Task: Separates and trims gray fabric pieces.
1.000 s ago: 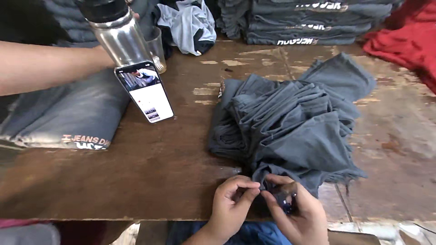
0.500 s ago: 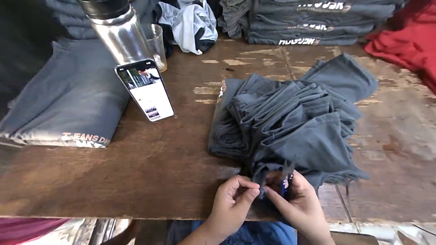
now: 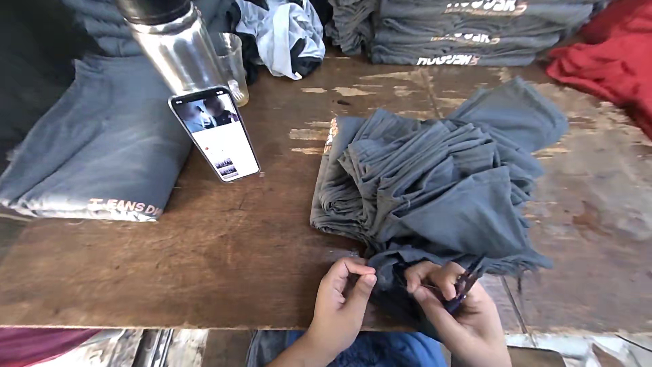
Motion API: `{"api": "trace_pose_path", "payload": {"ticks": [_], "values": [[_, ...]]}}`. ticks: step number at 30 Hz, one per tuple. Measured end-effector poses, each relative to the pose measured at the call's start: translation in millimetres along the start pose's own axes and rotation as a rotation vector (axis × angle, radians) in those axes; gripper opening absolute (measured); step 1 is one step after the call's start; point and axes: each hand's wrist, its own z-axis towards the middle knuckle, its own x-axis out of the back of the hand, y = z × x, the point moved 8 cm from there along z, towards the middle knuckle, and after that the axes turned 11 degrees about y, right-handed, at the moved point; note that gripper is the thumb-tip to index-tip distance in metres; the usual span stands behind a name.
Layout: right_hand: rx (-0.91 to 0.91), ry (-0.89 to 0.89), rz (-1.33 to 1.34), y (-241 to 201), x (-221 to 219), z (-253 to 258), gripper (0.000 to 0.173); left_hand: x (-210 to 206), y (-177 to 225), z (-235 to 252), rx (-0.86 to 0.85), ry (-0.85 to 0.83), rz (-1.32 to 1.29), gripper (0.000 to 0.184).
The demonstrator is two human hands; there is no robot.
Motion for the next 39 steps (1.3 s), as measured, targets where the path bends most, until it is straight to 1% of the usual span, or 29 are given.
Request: {"api": "trace_pose_path", "payload": {"ticks": [2,4,6,7,9,12,14,15,16,18,21,22,25,28,31,33,37,39], "values": [[-0.072,0.001,0.161,6.5,1.5,-1.1,0.010,4.0,-2.3,0.9,0.011,0.052,-0.010,0.008],[-0.142,-0.004,0.289,12.6,1.4,-2.9,0.009,8.4,-6.8,1.3,0.073,0.106,-0.042,0.009],[-0.186,-0.003,0.362,16.6,-0.4,-4.0,0.009,11.3,-10.2,1.2,0.149,0.139,-0.087,0.009],[-0.198,0.001,0.381,17.6,-1.0,-4.1,0.009,11.9,-11.2,0.9,0.175,0.137,-0.114,0.008],[-0.188,0.005,0.372,17.4,0.2,-4.2,0.009,10.1,-10.8,-0.4,0.178,0.080,-0.179,0.007],[-0.145,0.020,0.329,14.3,3.2,-3.5,0.010,1.8,-3.2,-2.6,0.093,-0.094,-0.248,0.013],[-0.127,0.029,0.307,11.4,3.9,-3.0,0.010,-3.9,3.6,-3.6,0.021,-0.187,-0.224,0.016],[-0.119,0.034,0.293,9.6,3.5,-2.9,0.011,-6.4,6.6,-4.1,-0.022,-0.204,-0.169,0.016],[-0.112,0.038,0.276,7.4,2.5,-3.2,0.012,-8.6,9.5,-4.7,-0.076,-0.191,-0.085,0.013],[-0.095,0.041,0.249,1.9,-1.2,-4.6,0.013,-12.7,12.9,-6.3,-0.191,-0.107,0.110,0.008],[-0.075,0.035,0.203,-6.6,-8.3,-7.5,0.015,-20.1,16.6,-6.2,-0.313,-0.026,0.297,0.020],[-0.075,0.030,0.196,-7.7,-10.2,-8.7,0.015,-21.2,17.9,-4.6,-0.325,-0.010,0.334,0.019],[-0.101,0.018,0.237,-3.4,-11.6,-11.6,0.015,-17.1,18.9,4.4,-0.306,0.043,0.407,0.010],[-0.135,0.004,0.296,3.1,-9.9,-12.5,0.012,-11.3,17.2,11.9,-0.270,0.056,0.496,0.012],[-0.139,-0.012,0.249,1.7,-16.8,-14.4,0.013,-15.1,16.2,11.9,-0.258,0.030,0.554,0.015],[-0.114,-0.024,0.211,-2.2,-21.2,-14.5,0.014,-12.2,14.4,14.7,-0.234,0.045,0.493,0.014],[-0.034,-0.004,0.166,-5.0,-16.7,-9.2,0.015,-4.3,10.3,15.7,-0.191,0.074,0.340,0.011],[-0.003,-0.006,0.128,-5.5,-16.7,-6.3,0.013,-3.8,7.1,16.3,-0.131,0.067,0.290,0.008]]}}
